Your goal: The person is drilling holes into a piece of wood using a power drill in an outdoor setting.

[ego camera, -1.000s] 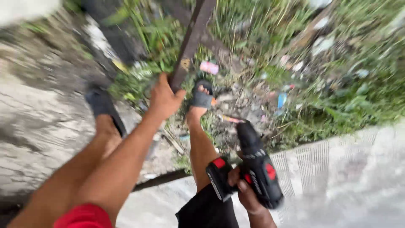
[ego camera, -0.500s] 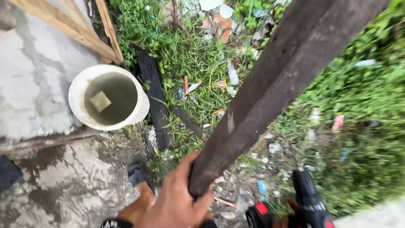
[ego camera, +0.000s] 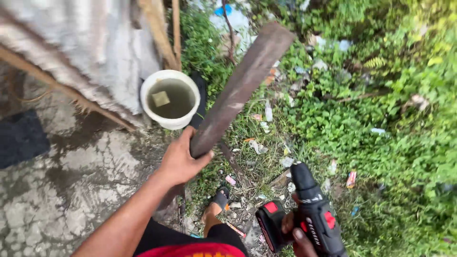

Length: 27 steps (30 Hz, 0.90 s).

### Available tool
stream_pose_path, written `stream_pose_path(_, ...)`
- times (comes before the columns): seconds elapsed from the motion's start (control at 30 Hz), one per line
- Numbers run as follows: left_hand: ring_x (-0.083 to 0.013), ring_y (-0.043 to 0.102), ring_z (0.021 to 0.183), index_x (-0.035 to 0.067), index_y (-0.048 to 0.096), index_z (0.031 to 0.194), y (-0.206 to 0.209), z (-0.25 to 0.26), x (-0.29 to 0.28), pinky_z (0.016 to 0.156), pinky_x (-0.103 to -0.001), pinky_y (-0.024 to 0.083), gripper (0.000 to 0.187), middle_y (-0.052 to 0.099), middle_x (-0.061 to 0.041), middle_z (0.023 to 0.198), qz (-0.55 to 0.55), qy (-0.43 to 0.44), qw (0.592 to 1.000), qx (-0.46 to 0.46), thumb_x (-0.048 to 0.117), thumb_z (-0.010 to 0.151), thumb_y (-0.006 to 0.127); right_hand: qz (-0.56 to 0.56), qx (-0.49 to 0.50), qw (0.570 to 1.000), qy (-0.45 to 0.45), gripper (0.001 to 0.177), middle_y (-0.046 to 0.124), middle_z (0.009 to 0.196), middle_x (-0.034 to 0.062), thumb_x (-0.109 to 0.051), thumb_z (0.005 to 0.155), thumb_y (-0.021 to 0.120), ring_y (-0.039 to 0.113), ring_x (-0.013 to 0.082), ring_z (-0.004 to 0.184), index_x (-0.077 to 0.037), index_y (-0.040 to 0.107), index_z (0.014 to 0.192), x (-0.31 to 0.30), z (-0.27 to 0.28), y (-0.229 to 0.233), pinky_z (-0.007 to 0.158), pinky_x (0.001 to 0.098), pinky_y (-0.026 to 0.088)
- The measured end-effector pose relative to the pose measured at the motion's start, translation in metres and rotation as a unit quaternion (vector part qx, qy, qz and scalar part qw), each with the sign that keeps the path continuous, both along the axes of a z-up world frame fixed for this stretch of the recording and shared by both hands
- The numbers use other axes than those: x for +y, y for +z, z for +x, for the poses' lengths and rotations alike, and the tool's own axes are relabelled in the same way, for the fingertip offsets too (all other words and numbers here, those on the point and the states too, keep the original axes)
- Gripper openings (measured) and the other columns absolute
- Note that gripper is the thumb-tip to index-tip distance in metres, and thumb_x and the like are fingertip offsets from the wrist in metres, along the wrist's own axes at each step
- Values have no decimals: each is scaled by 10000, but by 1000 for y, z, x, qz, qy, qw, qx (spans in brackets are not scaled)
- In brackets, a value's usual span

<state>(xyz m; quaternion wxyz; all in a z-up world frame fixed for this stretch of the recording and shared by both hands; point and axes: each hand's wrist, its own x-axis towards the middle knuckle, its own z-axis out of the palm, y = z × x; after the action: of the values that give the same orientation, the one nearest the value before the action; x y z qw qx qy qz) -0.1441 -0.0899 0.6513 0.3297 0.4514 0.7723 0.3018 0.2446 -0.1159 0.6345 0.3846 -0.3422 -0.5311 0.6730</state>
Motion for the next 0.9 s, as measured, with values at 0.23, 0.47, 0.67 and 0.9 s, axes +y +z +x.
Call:
stream_pose_path(0.23,-358,745,882,10,420,1354,21,-57,-144,775,-436,562,607,704,-194,1035,183,145,969,-79,226,856,691,78,-145,979,119,390,679,834,120,-5,894,660,665,228,799,68,571,1266,-61,-90,64,715,401,539)
stream_pose_path(0.47,-412,739,891,-17,414,1302,82,-140,-291,776,-481,567,550,710,-248,955,257,190,948,-3,249,916,700,111,-160,961,194,586,712,817,56,-3,804,686,700,157,774,-27,571,1377,-185,-214,114,728,326,580)
stream_pose_path(0.67,-426,711,955,-40,344,1327,112,-182,-373,821,-496,548,615,675,-275,1051,291,244,924,51,244,933,721,90,-221,954,179,501,759,896,47,8,777,756,706,136,871,-27,661,1268,-260,-275,144,804,305,555)
stream_pose_path(0.9,-421,668,1047,-63,330,1348,127,-227,-408,879,-477,526,679,625,-298,1165,334,335,874,106,232,916,762,130,-203,935,261,461,759,835,40,-61,783,779,729,129,792,-44,687,1234,-254,-332,159,749,293,589)
